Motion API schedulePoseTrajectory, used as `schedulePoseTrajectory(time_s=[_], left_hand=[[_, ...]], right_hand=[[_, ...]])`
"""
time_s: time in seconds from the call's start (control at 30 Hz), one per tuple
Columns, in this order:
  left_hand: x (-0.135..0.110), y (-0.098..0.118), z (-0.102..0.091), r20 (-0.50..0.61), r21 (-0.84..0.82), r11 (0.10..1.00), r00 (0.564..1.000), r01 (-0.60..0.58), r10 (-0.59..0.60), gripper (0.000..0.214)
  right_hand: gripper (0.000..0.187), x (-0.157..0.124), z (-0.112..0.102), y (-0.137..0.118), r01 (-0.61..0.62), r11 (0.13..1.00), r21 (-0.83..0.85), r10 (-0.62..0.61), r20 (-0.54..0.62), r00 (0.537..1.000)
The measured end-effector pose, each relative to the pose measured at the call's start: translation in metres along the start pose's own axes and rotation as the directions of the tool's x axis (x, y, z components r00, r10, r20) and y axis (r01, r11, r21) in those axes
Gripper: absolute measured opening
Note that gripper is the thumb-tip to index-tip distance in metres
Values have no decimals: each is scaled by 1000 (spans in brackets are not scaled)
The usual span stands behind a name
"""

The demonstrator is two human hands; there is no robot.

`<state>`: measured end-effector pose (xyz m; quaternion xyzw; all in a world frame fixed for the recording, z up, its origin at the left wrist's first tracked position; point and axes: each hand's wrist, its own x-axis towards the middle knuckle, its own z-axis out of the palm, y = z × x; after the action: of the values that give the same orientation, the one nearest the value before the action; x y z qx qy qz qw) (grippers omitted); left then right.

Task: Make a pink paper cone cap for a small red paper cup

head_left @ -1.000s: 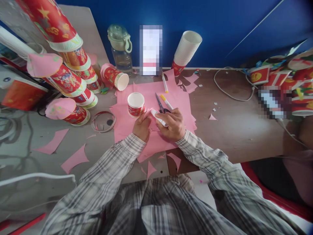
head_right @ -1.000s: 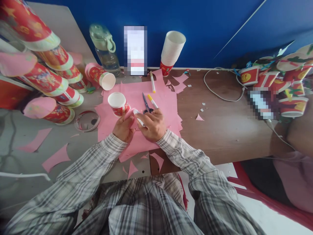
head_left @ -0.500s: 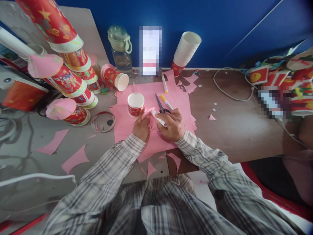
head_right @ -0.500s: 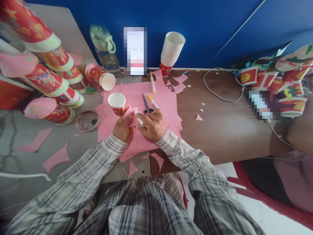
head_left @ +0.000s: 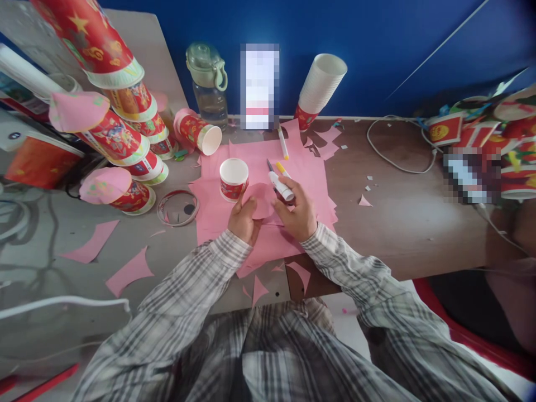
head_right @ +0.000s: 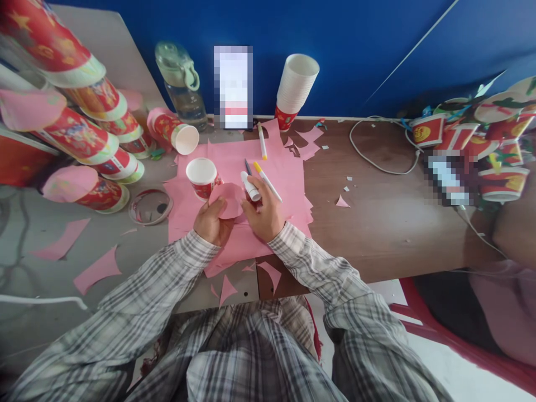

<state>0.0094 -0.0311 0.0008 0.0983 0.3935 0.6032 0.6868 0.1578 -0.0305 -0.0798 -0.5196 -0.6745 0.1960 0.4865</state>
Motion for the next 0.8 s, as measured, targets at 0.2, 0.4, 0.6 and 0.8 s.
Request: schedulePoseTrajectory(time_s=[0.2,0.4,0.6,0.8], left_hand=[[-6,0,-2,222,65,998,975,-10,-5,41],[-5,3,-1,233,134,990,972,-49,16,38],[3,0,-3,62,196,977,996,-82,71,34],[0,3,-2,56,204,976,996,-79,69,25]], right_hand=[[51,8,-8,0,-55,999,-3,55,-35,998],[52,13,-14,-3,10,1000,5,-10,63,998],[42,7,-25,-10,194,969,-151,-211,-105,972],[25,-1,-17,-9,501,821,-275,-503,66,862]])
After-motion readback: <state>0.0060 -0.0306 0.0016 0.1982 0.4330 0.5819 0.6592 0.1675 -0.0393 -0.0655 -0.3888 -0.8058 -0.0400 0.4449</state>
